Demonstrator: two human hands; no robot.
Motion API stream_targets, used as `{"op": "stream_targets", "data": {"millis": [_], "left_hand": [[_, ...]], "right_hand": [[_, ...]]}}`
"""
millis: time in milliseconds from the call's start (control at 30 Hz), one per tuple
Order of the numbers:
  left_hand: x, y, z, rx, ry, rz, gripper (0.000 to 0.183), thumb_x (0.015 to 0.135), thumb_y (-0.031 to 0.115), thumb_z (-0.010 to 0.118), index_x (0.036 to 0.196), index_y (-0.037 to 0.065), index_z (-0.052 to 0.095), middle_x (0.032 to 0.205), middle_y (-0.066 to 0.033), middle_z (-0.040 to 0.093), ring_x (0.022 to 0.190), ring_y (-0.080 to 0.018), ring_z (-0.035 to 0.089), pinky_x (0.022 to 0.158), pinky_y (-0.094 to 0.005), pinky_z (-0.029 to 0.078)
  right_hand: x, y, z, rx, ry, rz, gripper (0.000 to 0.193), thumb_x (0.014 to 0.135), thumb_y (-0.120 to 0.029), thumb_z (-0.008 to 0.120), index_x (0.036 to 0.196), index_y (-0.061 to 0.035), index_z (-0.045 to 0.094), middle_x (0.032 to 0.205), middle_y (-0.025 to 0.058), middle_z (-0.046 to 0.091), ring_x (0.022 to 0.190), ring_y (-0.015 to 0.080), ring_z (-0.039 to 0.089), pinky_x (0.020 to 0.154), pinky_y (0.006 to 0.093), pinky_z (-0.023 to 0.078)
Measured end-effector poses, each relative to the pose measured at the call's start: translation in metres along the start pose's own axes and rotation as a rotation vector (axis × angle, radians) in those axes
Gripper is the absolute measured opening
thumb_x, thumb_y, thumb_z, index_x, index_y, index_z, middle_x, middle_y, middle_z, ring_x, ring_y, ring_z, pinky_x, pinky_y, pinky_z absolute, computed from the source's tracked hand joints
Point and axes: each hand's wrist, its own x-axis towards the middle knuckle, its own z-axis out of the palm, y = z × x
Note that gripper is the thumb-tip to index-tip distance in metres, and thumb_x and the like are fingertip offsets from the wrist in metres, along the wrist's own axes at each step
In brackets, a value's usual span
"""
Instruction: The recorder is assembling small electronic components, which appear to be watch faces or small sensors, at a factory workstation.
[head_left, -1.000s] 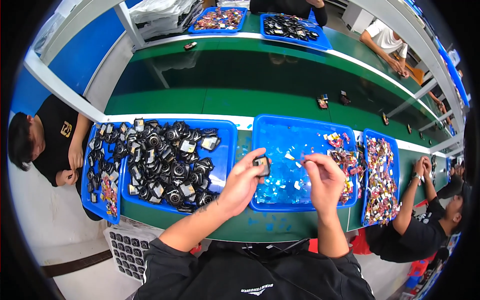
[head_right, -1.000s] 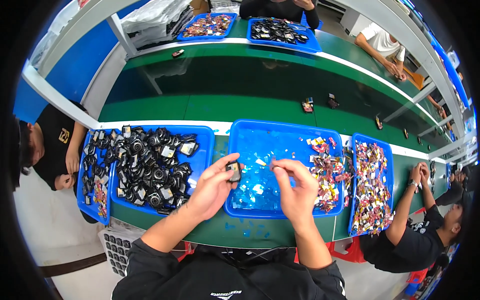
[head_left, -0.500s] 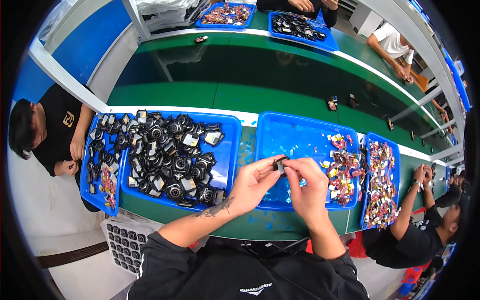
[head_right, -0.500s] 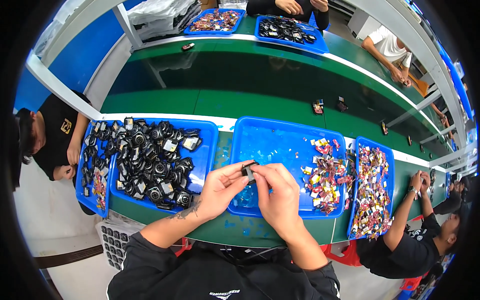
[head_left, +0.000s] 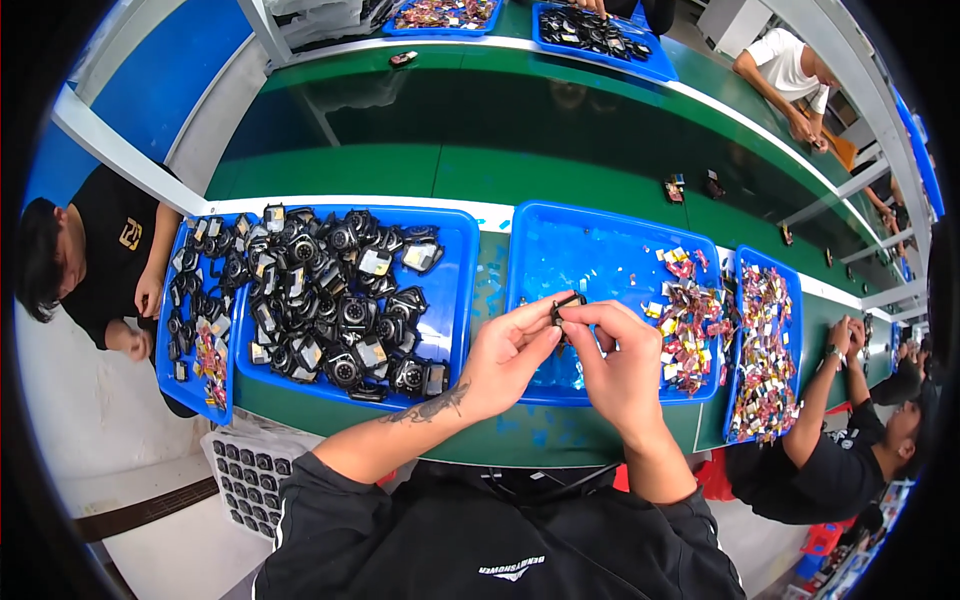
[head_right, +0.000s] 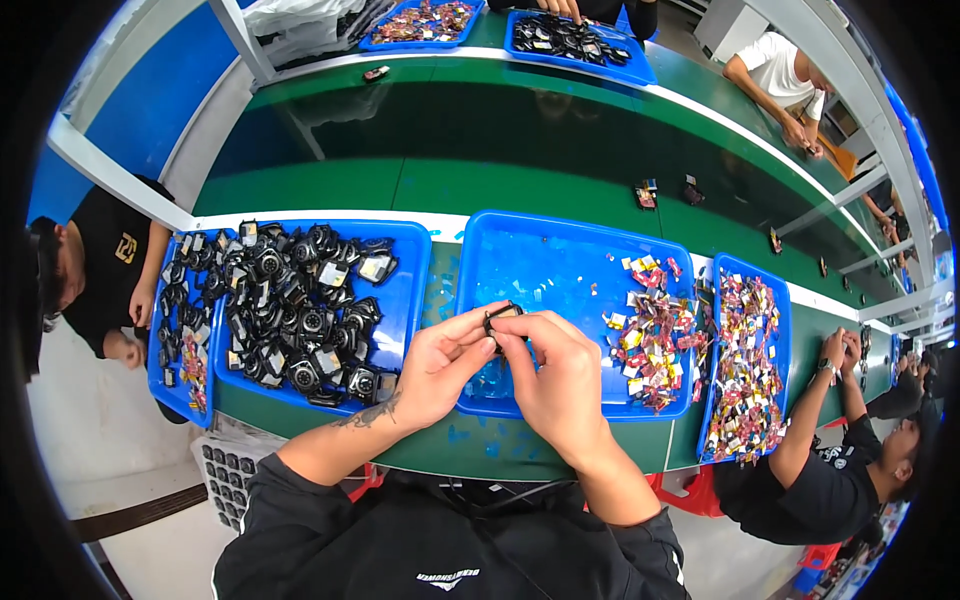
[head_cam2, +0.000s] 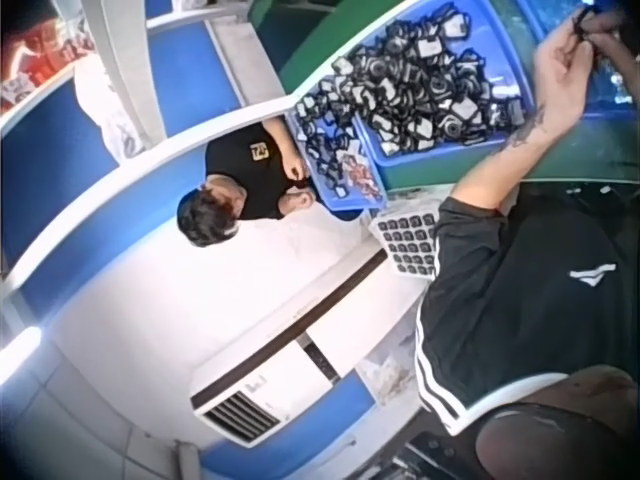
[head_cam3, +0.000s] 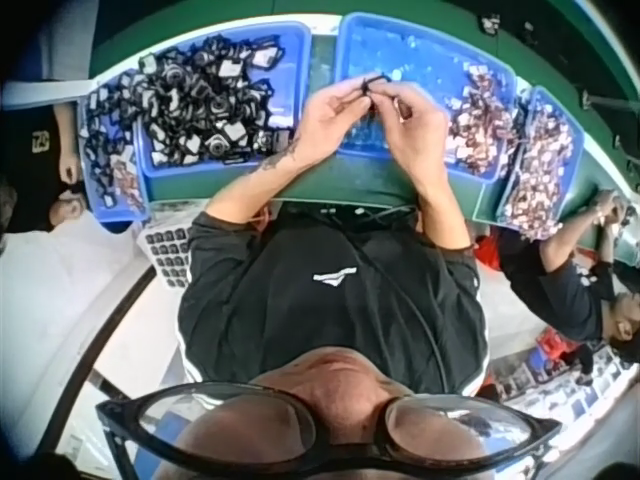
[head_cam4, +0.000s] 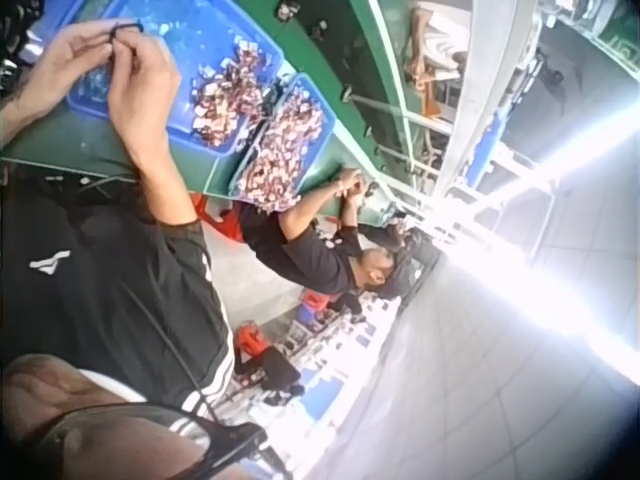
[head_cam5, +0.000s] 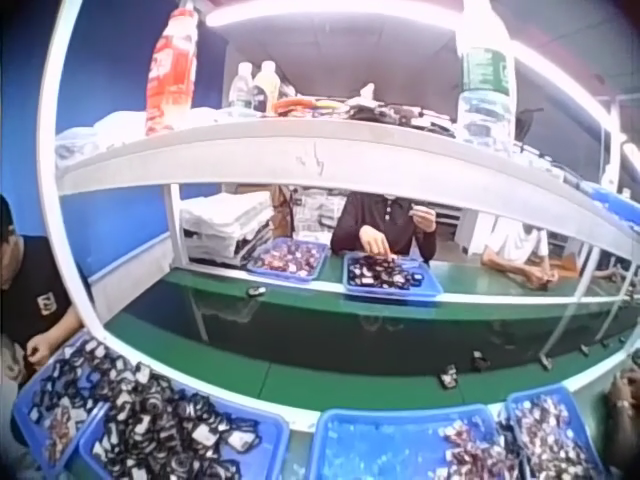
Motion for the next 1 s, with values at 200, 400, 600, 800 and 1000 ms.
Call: {"op": "stream_targets", "data": {"millis": [200, 400, 600, 800, 1000], "left_hand": [[-0.002, -0.003, 0.002, 0.022, 0.017, 0.013, 0.043, 0.098, 0.001, 0.050, 0.140, -0.003, 0.043, 0.128, -0.0090, 0.059, 0.114, -0.0120, 0.055, 0.096, -0.0261, 0.045], [-0.005, -0.004, 0.003, 0.040, 0.037, -0.002, 0.043, 0.098, 0.002, 0.050, 0.140, -0.002, 0.044, 0.126, -0.0083, 0.060, 0.113, -0.0112, 0.056, 0.095, -0.0261, 0.045], [-0.008, 0.001, 0.003, 0.088, -0.016, 0.009, 0.041, 0.098, 0.001, 0.049, 0.139, -0.002, 0.045, 0.122, -0.0077, 0.060, 0.111, -0.0108, 0.056, 0.095, -0.0264, 0.045], [-0.002, 0.005, 0.005, -0.019, 0.008, -0.029, 0.040, 0.098, 0.001, 0.048, 0.138, -0.002, 0.046, 0.121, -0.0091, 0.061, 0.108, -0.0125, 0.058, 0.094, -0.0282, 0.047], [0.000, 0.002, 0.004, 0.004, 0.119, 0.156, 0.034, 0.097, 0.000, 0.049, 0.131, -0.001, 0.052, 0.121, -0.0123, 0.062, 0.111, -0.0163, 0.059, 0.094, -0.0289, 0.047]], "right_hand": [[-0.003, 0.001, 0.001, -0.004, -0.003, 0.086, 0.011, 0.080, -0.001, 0.071, 0.090, -0.0031, 0.068, 0.074, 0.0089, 0.065, 0.054, 0.0179, 0.052, 0.049, 0.0306, 0.041], [0.000, -0.003, -0.001, -0.009, -0.015, 0.120, 0.011, 0.077, 0.000, 0.073, 0.082, -0.0035, 0.064, 0.072, 0.0075, 0.064, 0.052, 0.0199, 0.051, 0.050, 0.0321, 0.041], [-0.002, 0.002, -0.007, -0.079, 0.060, 0.027, 0.024, 0.070, -0.001, 0.078, 0.077, -0.0038, 0.056, 0.073, 0.0085, 0.058, 0.061, 0.0226, 0.056, 0.054, 0.0320, 0.044], [0.002, 0.021, -0.004, 0.054, 0.020, 0.122, 0.027, 0.072, -0.003, 0.079, 0.085, -0.0031, 0.056, 0.079, 0.0060, 0.056, 0.072, 0.0158, 0.057, 0.061, 0.0280, 0.049], [-0.020, 0.027, -0.011, 0.575, -0.112, 0.413, 0.015, 0.086, 0.003, 0.068, 0.099, 0.0015, 0.061, 0.092, 0.0044, 0.065, 0.084, 0.0085, 0.062, 0.070, 0.0214, 0.054]]}}
